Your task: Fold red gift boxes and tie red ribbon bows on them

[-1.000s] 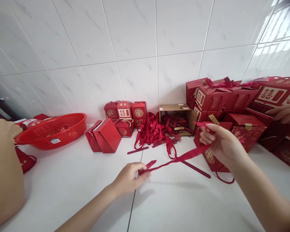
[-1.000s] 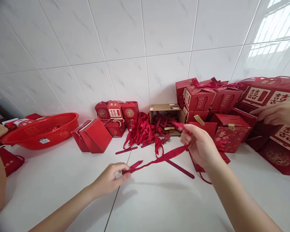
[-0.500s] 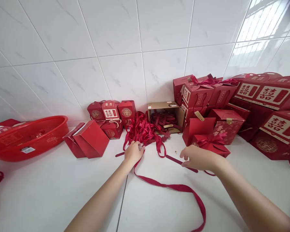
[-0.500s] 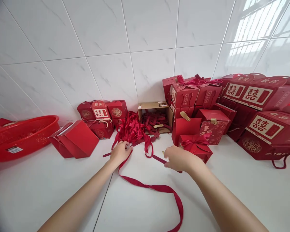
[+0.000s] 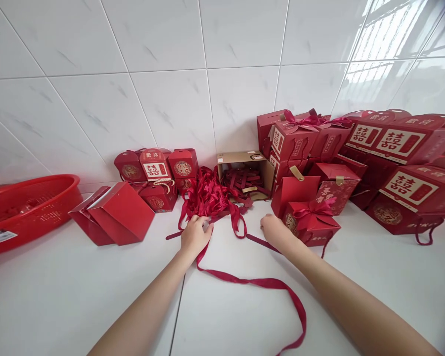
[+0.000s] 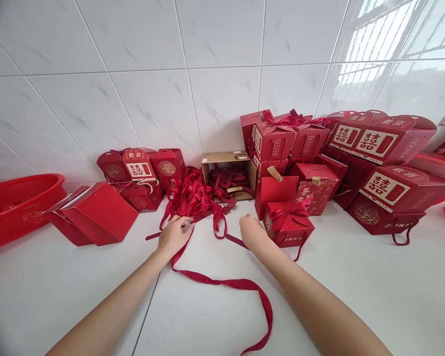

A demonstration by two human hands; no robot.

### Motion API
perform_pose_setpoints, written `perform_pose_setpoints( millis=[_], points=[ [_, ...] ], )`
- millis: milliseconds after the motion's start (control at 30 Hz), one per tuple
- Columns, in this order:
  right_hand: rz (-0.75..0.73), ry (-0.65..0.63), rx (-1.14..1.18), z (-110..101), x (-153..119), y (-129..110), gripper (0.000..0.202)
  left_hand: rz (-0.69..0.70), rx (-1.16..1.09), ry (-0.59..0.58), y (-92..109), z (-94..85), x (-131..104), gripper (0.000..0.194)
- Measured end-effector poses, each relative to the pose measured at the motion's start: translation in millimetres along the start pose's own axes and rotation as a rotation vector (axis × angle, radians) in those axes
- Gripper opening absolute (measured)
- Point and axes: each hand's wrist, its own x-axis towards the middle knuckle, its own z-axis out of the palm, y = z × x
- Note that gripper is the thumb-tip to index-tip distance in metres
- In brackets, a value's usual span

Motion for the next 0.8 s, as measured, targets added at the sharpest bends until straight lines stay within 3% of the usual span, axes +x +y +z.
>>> perform_pose_setpoints(
  millis=[433,800],
  points=[
    [0.018,-0.034,0.164,3,15,31,0.025,0.024,-0.024,0.024,-3,2.1,-3,0.029],
    [-0.153,0.069,0.114,6,8,22,0.018,0.033,-0.042,0.033,-6,3.2,-3,0.025]
  ],
)
